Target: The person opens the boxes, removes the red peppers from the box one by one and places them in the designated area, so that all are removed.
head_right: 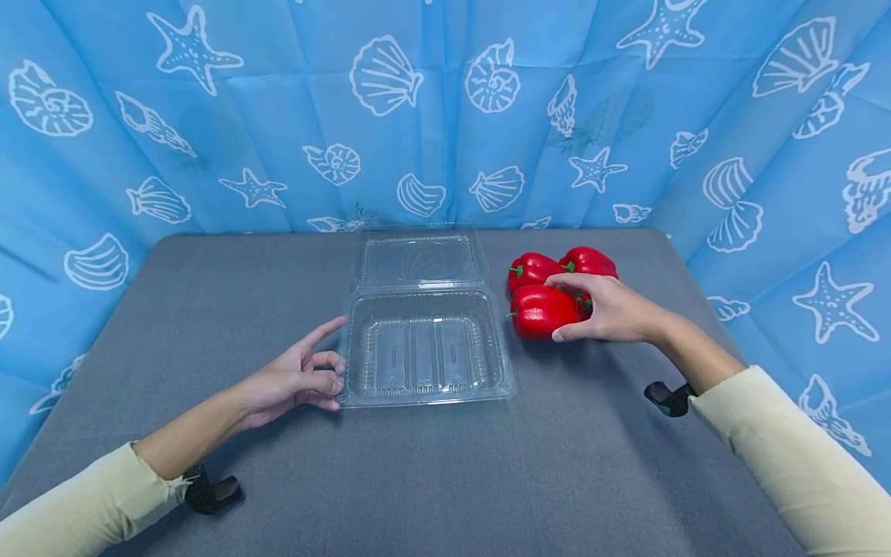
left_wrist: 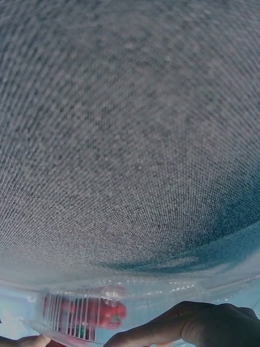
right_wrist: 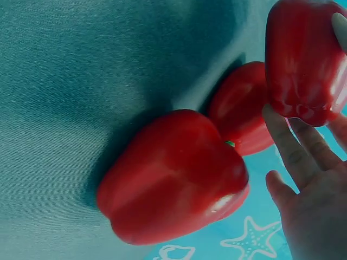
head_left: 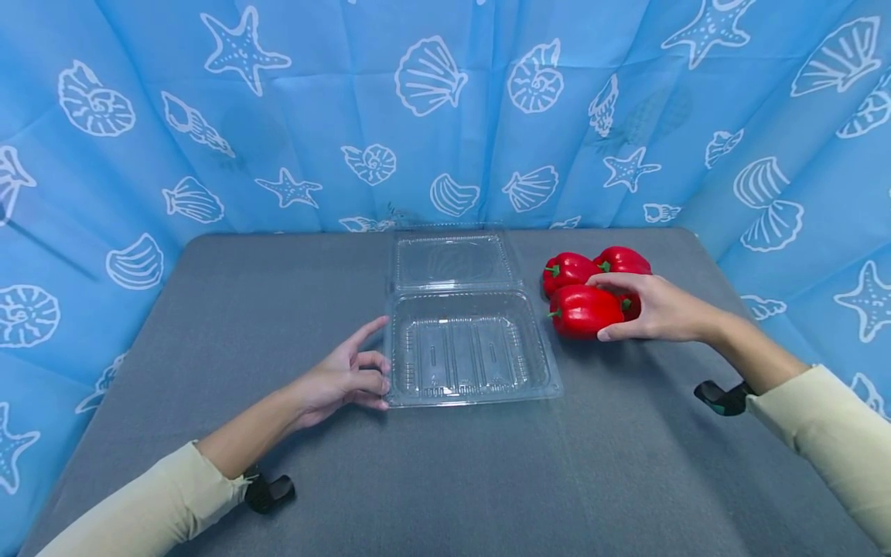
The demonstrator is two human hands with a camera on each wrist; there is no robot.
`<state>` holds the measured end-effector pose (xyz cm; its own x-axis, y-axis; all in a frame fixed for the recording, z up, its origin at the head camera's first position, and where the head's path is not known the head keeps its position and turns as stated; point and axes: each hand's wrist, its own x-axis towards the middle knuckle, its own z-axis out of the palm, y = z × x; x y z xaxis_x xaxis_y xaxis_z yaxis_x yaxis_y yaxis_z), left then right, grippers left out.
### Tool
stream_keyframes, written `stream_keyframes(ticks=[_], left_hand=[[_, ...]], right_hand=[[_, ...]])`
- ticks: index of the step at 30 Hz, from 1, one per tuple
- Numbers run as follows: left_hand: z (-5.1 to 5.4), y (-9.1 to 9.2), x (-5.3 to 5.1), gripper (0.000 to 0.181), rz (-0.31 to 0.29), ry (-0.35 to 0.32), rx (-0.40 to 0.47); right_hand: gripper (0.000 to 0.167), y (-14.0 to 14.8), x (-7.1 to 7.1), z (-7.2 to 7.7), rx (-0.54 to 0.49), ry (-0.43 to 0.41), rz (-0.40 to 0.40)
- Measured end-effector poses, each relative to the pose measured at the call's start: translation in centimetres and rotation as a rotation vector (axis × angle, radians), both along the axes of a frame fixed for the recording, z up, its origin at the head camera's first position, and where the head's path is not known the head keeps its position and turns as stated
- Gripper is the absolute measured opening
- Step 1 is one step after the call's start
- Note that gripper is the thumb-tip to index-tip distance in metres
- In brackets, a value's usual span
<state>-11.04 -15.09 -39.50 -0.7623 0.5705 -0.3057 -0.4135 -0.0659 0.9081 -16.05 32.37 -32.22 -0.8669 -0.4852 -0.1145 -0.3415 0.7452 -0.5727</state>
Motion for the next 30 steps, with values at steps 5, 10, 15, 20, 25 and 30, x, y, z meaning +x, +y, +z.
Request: stream_keyframes(ticks=[5,10,15,20,25,30], left_hand=[[0.0,0.0,0.0,0.103,0.001,0.001,-0.003],[0.0,0.0,0.0,0.103,0.001,0.001,-0.008],[0.0,0.0,0.0,0.103,-0.001,-0.001,-0.011],[0.0,0.0,-0.1,0.103,0.002,0.0,-0.008],[0.1,0.0,0.0,0.103,0.001,0.0,-0.007],[0.1,0.0,0.0,0.103,0.0,0.0,-0.005]], right_hand=[[0.084,0.3,0.0,-0.4,0.016,0.014,0.009],[0.083,0.3,-0.2,-0.9,0.07,0.026,0.018],[0.083,0.2,-0.2,-1.1,0.088,0.028,0.029],[0.083,0.1,-0.2,-1.3,0.094,0.035,0.023],[0.083,0.0,-0.4,-1.8,0.122,0.023,0.01],[0.082,0.1,-0.4,-2.0,0.151,0.015,-0.019]])
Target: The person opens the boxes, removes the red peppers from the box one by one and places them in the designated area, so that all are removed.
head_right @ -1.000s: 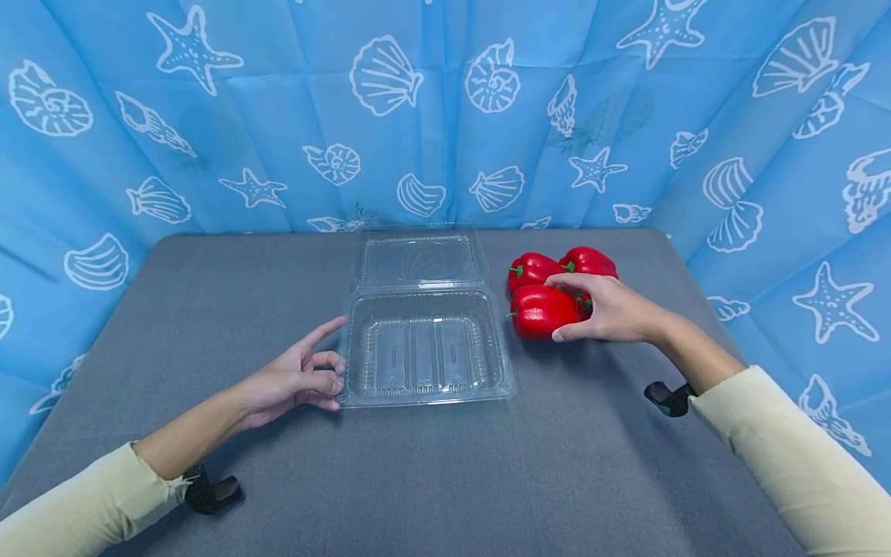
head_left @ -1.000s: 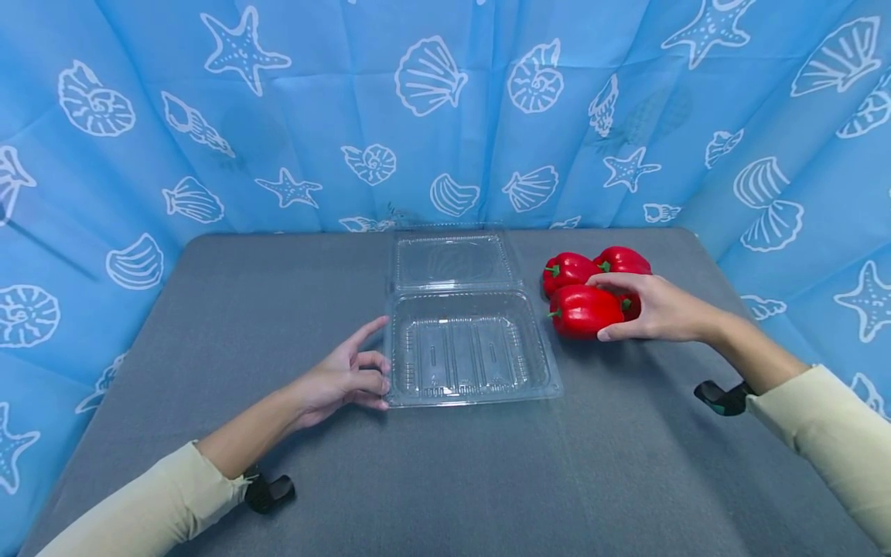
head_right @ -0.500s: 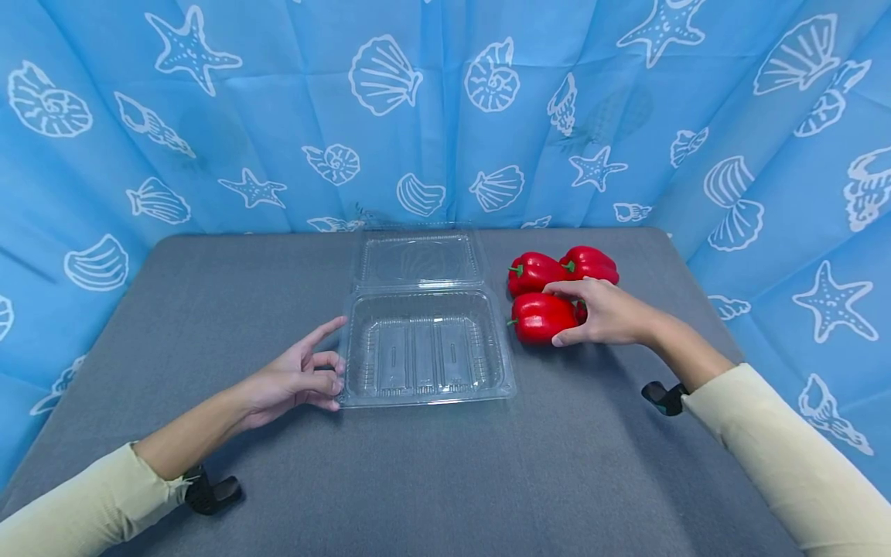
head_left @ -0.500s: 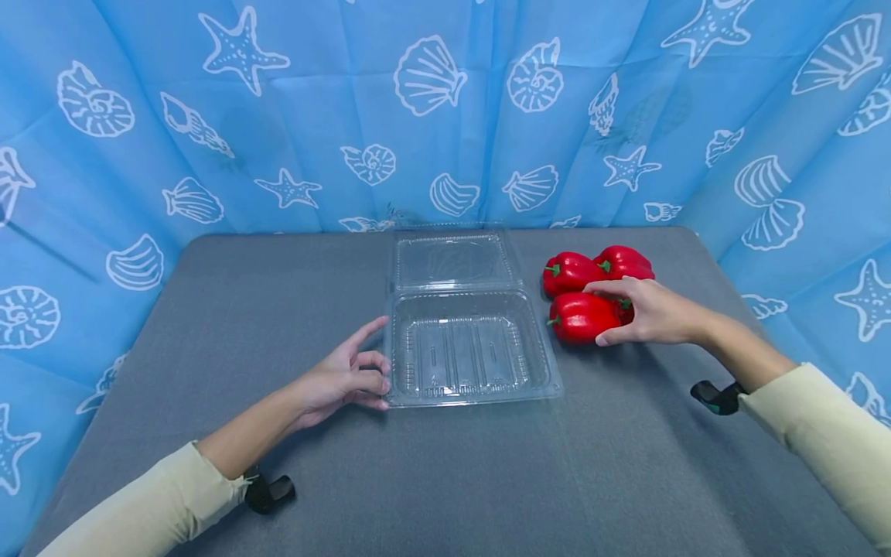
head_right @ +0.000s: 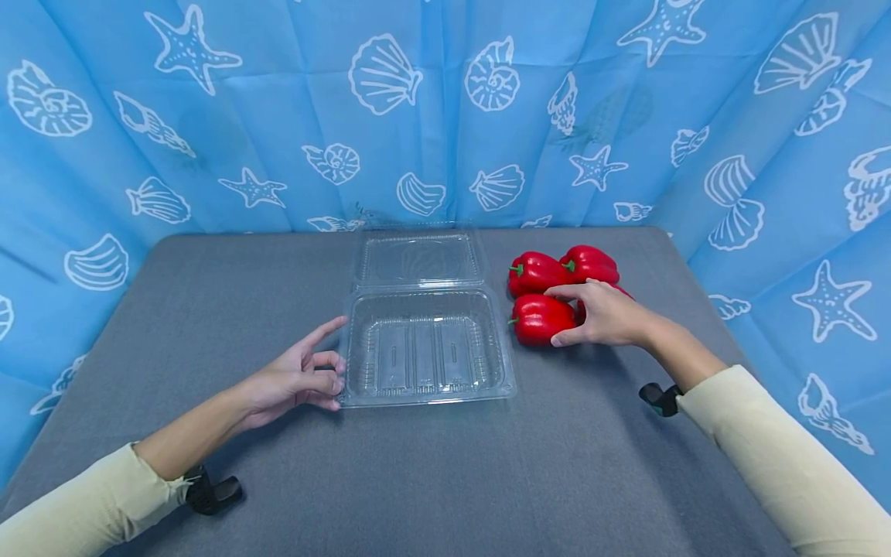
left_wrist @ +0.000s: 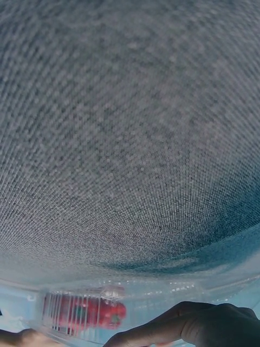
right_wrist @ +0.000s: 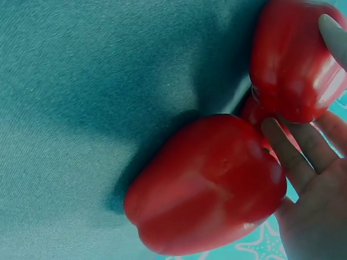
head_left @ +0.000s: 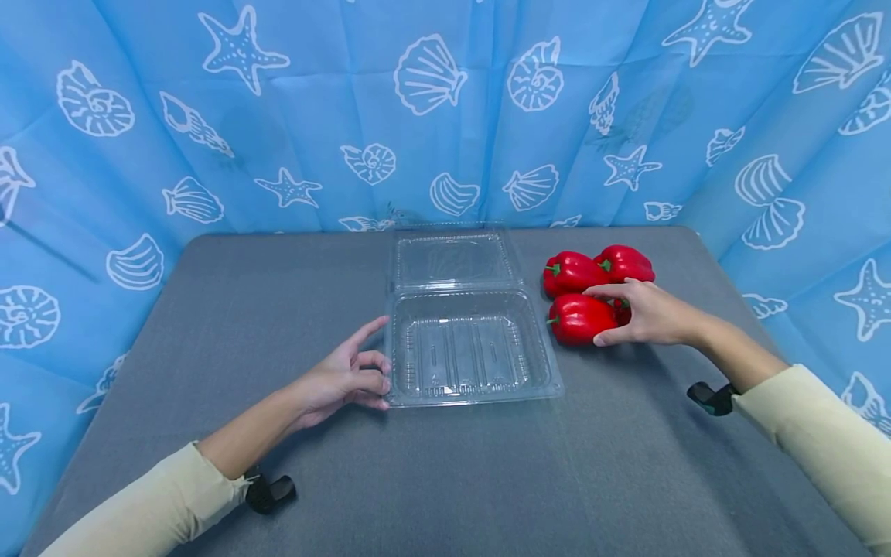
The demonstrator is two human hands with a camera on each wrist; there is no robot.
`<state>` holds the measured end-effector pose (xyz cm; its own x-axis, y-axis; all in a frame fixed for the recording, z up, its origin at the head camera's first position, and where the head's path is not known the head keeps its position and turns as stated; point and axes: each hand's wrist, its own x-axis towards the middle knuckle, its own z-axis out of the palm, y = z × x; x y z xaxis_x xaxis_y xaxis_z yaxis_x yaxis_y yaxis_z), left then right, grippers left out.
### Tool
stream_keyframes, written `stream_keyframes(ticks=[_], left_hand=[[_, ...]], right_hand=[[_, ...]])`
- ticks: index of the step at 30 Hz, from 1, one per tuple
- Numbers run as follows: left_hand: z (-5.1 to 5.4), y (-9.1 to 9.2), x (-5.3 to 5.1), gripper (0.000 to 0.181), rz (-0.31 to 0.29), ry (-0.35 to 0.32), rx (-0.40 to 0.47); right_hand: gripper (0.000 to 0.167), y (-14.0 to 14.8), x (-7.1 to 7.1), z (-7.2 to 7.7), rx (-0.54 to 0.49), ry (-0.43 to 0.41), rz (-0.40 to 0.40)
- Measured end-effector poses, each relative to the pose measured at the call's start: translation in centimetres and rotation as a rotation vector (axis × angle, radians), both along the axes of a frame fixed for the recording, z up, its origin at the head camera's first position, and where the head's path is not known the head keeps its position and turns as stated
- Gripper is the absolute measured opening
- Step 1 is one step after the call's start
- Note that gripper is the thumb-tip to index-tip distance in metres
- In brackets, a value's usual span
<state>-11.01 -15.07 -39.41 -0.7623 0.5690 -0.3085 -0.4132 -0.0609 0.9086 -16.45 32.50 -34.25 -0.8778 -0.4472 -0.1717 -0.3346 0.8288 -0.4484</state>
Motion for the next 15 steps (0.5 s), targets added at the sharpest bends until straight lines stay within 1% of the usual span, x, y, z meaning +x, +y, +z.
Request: stream_keyframes(ticks=[8,13,15], left_hand=[[-0.05,0.01,-0.07,0.103,-0.002,0.005,0.005],[-0.08,-0.03,-0.14,0.104,-0.009,0.004,0.003],[-0.08,-0.11,-0.19,0.104,-0.017,0.006,-0.002]], right_hand=[[0.081,0.31,0.06,-0.1,-0.002,0.021,-0.002],[0.081,0.44,0.06,0.03,0.025,0.042,0.0],[0.081,0.52,0.04,0.17,0.021,0.045,-0.001]])
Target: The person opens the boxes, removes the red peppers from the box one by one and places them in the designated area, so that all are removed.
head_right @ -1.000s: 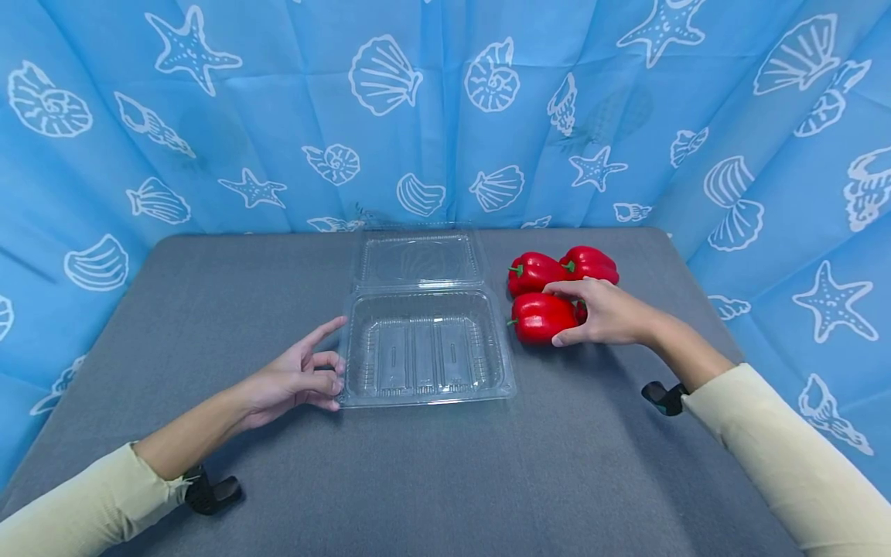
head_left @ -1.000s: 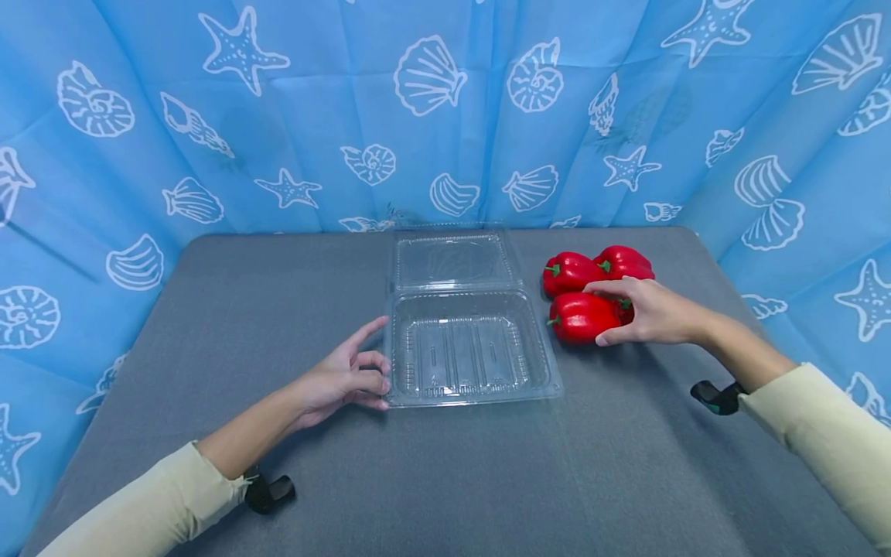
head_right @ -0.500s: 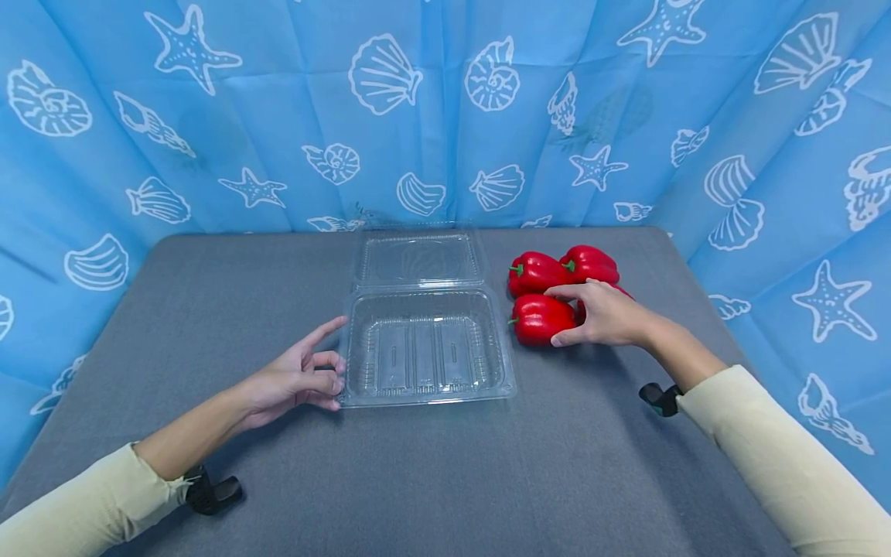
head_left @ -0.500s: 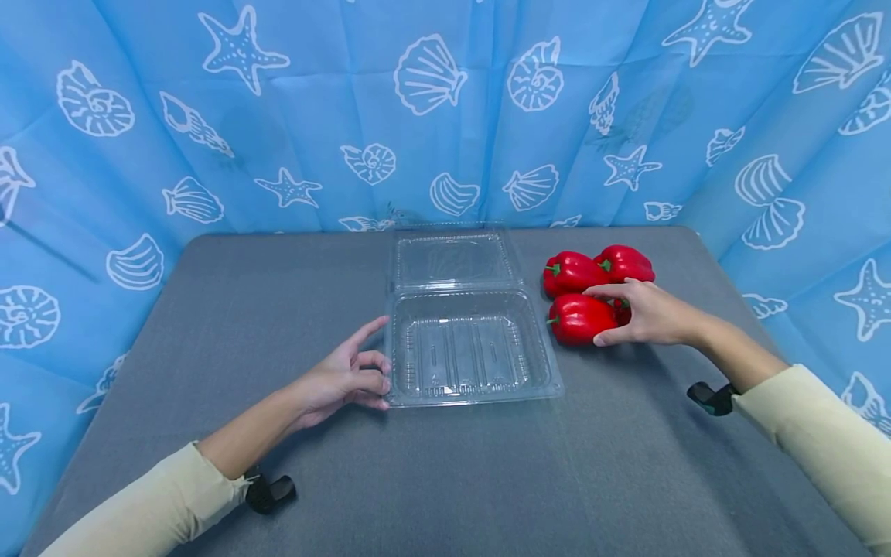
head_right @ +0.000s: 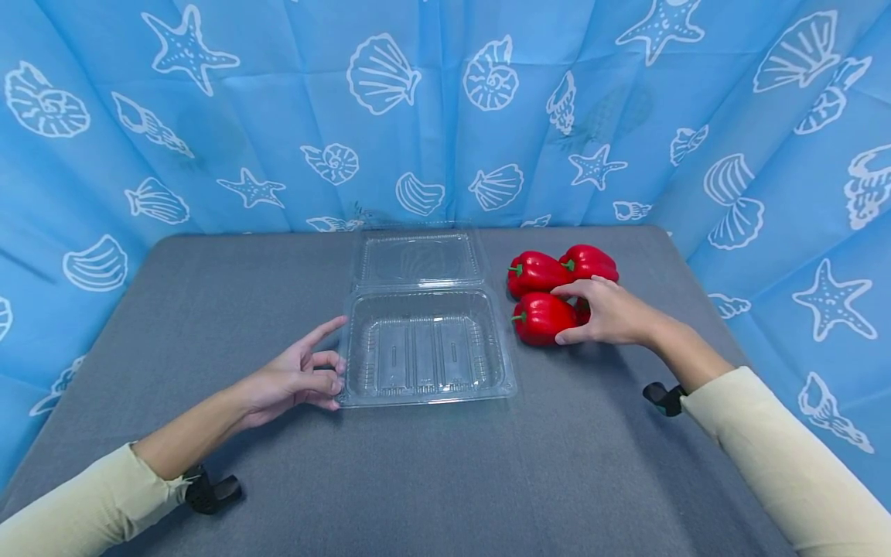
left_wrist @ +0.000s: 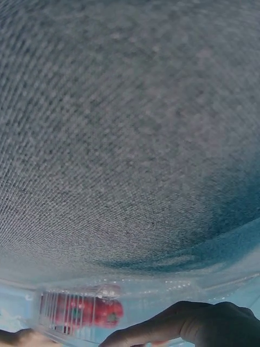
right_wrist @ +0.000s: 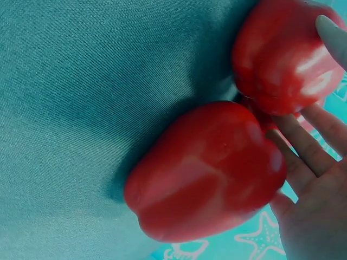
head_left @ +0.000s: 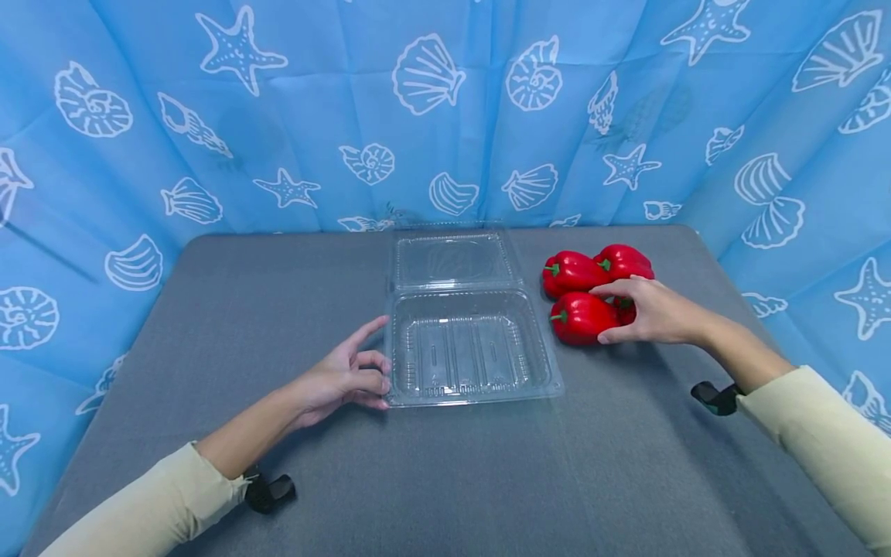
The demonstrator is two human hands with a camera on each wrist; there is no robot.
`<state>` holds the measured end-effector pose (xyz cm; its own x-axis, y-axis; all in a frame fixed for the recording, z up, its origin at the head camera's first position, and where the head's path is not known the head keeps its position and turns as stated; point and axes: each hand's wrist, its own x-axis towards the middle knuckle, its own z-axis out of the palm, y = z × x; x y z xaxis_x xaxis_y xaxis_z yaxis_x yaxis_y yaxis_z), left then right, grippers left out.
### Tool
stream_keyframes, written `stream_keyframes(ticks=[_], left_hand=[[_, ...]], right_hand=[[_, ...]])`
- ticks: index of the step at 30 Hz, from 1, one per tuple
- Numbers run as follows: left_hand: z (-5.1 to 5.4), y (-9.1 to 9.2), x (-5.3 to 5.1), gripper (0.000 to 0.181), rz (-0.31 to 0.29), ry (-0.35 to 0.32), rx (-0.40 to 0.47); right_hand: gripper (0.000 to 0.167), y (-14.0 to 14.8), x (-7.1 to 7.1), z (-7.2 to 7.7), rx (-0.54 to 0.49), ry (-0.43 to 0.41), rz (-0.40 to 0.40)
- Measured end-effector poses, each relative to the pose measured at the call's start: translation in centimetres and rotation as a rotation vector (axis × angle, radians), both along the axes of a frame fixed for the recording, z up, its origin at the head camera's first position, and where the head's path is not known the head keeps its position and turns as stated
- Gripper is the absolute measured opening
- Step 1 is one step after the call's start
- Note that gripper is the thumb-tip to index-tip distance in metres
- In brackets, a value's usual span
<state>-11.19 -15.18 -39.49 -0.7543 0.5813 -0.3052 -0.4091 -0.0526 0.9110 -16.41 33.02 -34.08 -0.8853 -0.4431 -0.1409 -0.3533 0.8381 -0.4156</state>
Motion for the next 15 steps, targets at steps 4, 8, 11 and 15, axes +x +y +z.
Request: stream_keyframes(ticks=[4,8,11,15], left_hand=[[0.1,-0.5,-0.2,0.102,-0.021,-0.009,-0.035],[0.3,-1.4,-0.9,0.096,-0.03,-0.017,-0.105],[0.7,-2.5,-1.9,0.091,-0.028,0.014,-0.147],[1.8,-4.3,-3.7,0.088,0.006,0.102,-0.206]], right_hand=[[0.075,0.3,-0.2,0.5,-0.044,0.024,0.006],[0.068,0.8,-0.4,1.1,-0.076,0.056,-0.003],[0.066,1.0,-0.5,1.5,-0.079,0.052,-0.027],[0.067,1.4,-0.7,2.3,-0.058,0.031,-0.082]])
